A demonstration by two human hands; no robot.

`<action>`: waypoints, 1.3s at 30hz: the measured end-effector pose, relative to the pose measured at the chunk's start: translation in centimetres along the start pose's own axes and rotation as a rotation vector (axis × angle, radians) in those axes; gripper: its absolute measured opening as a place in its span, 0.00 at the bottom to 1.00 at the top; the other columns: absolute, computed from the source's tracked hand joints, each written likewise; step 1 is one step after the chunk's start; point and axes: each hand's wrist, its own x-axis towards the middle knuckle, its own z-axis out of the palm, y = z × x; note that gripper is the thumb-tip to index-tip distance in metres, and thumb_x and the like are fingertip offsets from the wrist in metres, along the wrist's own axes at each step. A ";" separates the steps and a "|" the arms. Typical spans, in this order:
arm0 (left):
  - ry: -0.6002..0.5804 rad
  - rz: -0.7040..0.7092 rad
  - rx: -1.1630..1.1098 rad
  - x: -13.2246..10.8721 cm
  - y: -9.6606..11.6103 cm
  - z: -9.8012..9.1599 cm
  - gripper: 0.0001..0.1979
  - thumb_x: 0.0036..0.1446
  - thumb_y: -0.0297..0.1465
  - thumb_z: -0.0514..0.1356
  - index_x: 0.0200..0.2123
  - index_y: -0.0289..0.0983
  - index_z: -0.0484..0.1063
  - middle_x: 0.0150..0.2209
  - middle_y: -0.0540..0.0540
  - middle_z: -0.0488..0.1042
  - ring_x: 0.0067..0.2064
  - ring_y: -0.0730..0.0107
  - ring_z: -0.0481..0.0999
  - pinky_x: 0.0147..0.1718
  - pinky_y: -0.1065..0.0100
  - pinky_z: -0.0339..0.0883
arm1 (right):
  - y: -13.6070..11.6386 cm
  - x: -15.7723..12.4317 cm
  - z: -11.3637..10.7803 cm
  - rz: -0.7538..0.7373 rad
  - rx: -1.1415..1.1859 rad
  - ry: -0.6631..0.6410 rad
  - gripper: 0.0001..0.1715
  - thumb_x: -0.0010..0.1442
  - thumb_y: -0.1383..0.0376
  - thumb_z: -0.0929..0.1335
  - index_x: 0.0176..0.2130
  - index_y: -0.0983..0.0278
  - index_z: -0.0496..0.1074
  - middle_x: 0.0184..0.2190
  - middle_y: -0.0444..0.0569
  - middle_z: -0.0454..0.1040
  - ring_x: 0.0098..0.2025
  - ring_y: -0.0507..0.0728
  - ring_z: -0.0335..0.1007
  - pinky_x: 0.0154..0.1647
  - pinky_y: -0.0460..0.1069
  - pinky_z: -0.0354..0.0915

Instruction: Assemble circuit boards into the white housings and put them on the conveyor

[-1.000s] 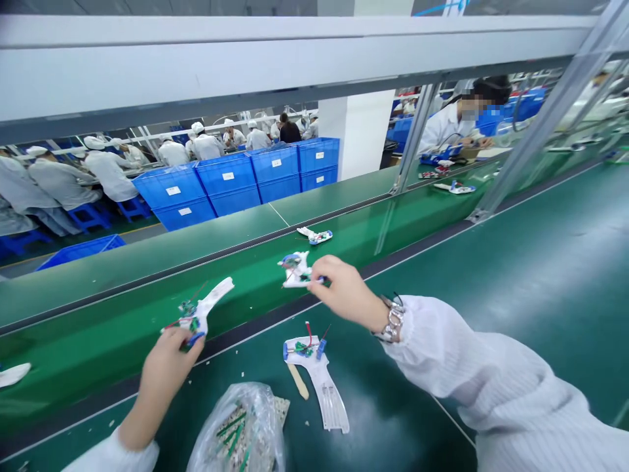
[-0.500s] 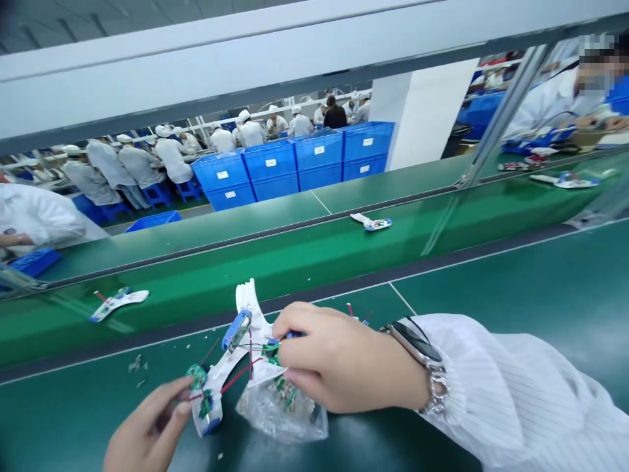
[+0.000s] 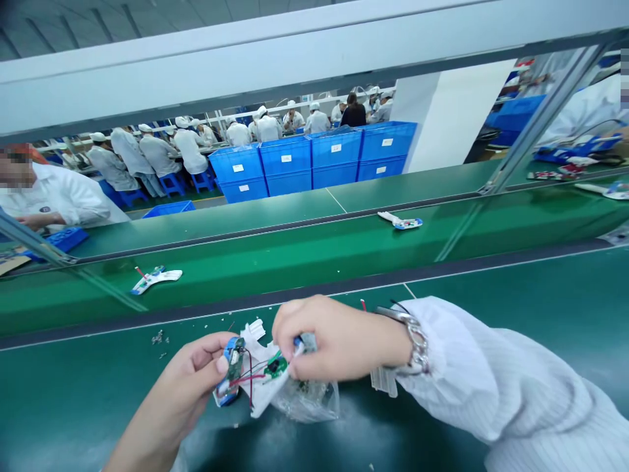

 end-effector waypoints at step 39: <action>0.492 0.294 -0.268 -2.5 -2.3 5.4 0.19 0.40 0.41 0.74 0.34 0.42 0.74 0.26 0.56 0.76 0.26 0.80 0.74 0.26 0.83 0.66 | -2.6 1.1 7.2 0.233 0.064 0.578 0.14 0.63 0.72 0.61 0.29 0.63 0.71 0.32 0.46 0.76 0.41 0.55 0.70 0.55 0.55 0.60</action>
